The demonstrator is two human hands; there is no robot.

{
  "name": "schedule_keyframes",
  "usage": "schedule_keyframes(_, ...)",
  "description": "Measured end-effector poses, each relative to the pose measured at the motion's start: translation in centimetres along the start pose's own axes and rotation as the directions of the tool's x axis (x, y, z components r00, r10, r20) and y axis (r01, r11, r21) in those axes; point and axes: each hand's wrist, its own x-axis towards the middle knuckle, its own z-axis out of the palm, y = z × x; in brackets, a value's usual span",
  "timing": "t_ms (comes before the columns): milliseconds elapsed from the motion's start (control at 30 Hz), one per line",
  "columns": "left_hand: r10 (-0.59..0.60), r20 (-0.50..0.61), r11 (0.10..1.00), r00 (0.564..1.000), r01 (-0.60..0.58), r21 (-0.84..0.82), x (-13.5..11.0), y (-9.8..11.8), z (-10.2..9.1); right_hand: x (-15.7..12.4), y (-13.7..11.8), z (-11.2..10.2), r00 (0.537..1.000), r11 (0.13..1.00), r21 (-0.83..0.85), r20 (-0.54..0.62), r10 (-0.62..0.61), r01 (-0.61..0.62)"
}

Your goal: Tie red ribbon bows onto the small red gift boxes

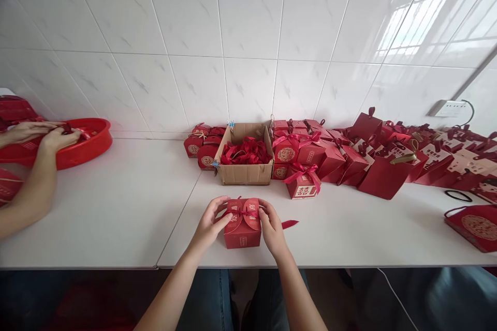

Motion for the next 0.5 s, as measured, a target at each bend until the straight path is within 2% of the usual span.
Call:
schedule_keyframes(167, -0.036, 0.039, 0.999, 0.999, 0.038, -0.037, -0.1, -0.1, -0.5, -0.1, 0.1, -0.3, 0.999, 0.999, -0.027, -0.048, 0.027, -0.028)
schedule_keyframes(300, -0.114, 0.023, 0.987, 0.993, 0.111, 0.117, 0.2, 0.5, -1.2, 0.2, 0.2, -0.2, 0.992, 0.977, 0.168, 0.019, 0.128, -0.129)
schedule_keyframes(400, -0.205, 0.172, 0.97, 0.964, 0.176, 0.171, 0.6, 1.2, -1.7, 0.6, 0.5, -0.4, 0.973, 0.945, 0.233, 0.076, 0.218, -0.23)
schedule_keyframes(500, -0.229, 0.319, 0.971, 0.92, 0.194, 0.136, 1.0, 1.8, -2.1, 1.0, 0.6, -0.9, 0.952, 0.946, 0.146, 0.146, 0.27, -0.291)
